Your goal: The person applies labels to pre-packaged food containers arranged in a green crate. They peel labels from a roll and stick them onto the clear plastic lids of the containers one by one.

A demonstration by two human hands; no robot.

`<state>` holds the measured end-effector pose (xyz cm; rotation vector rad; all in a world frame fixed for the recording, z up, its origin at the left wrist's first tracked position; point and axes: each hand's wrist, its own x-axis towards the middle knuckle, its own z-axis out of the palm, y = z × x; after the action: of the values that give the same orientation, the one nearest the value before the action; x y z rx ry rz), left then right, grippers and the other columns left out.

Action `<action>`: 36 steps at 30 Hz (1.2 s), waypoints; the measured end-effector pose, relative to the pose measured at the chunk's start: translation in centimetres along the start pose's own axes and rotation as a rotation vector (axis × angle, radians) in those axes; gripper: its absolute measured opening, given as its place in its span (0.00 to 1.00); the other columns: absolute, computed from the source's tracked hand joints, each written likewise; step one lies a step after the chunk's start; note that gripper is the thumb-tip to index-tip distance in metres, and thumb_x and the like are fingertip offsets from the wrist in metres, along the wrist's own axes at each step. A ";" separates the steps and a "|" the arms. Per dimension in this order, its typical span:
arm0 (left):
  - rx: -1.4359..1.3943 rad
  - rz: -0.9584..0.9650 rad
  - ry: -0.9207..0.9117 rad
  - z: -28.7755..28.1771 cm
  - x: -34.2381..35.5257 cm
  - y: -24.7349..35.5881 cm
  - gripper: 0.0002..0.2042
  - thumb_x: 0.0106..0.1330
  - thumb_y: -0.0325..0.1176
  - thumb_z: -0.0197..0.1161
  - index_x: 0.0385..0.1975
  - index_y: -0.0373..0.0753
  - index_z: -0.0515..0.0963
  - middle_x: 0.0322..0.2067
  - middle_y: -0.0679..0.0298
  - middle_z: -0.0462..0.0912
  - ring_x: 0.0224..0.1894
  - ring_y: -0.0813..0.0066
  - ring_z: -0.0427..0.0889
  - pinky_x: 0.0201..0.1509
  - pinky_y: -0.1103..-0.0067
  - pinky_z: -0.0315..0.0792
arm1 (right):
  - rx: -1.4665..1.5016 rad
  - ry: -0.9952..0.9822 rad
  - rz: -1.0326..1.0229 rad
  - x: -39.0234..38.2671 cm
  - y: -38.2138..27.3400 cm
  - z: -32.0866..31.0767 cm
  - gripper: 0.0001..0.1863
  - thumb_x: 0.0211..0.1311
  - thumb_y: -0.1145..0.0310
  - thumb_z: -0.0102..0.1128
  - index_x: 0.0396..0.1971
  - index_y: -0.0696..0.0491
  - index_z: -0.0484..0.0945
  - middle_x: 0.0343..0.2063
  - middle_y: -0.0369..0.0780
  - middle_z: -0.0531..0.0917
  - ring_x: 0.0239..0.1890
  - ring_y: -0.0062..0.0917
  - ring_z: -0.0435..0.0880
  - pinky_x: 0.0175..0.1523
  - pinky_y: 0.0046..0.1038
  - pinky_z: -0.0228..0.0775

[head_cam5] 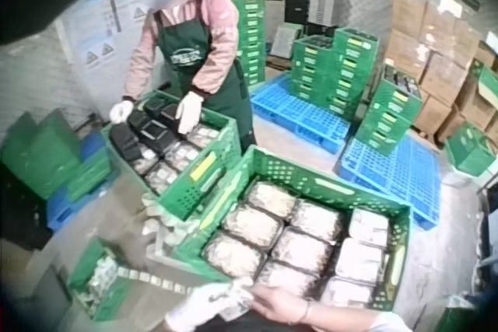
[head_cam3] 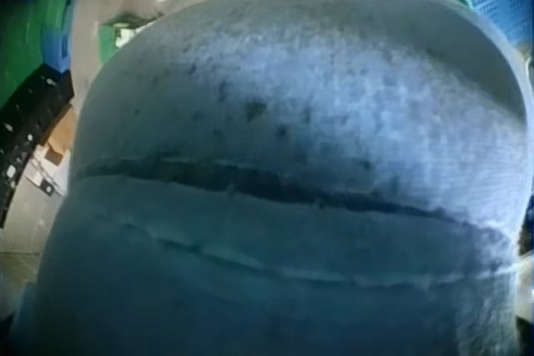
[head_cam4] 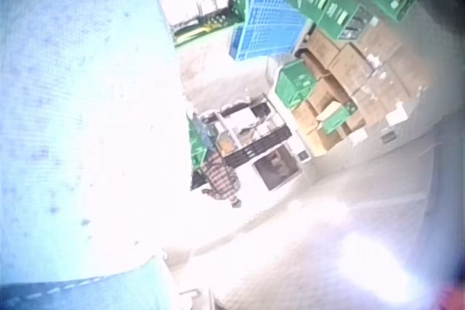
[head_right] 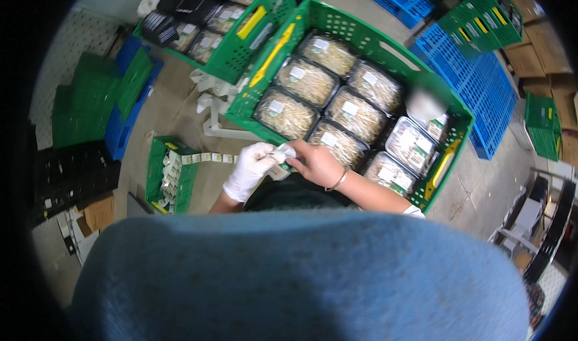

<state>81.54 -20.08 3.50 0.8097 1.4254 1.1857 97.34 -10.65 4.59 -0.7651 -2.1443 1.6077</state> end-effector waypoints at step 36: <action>-0.253 -0.383 0.047 -9.5 3.1 -0.7 0.10 0.50 0.22 0.56 0.33 0.28 0.70 0.28 0.58 0.76 0.29 0.77 0.77 0.32 0.83 0.72 | -1.058 0.232 0.002 15.5 21.0 -4.6 0.21 0.46 0.61 0.56 0.38 0.56 0.65 0.29 0.44 0.72 0.33 0.37 0.73 0.36 0.34 0.67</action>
<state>71.80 -19.57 1.35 0.3162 1.3598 1.0624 92.10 6.68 -14.72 -1.1353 -2.7082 0.2231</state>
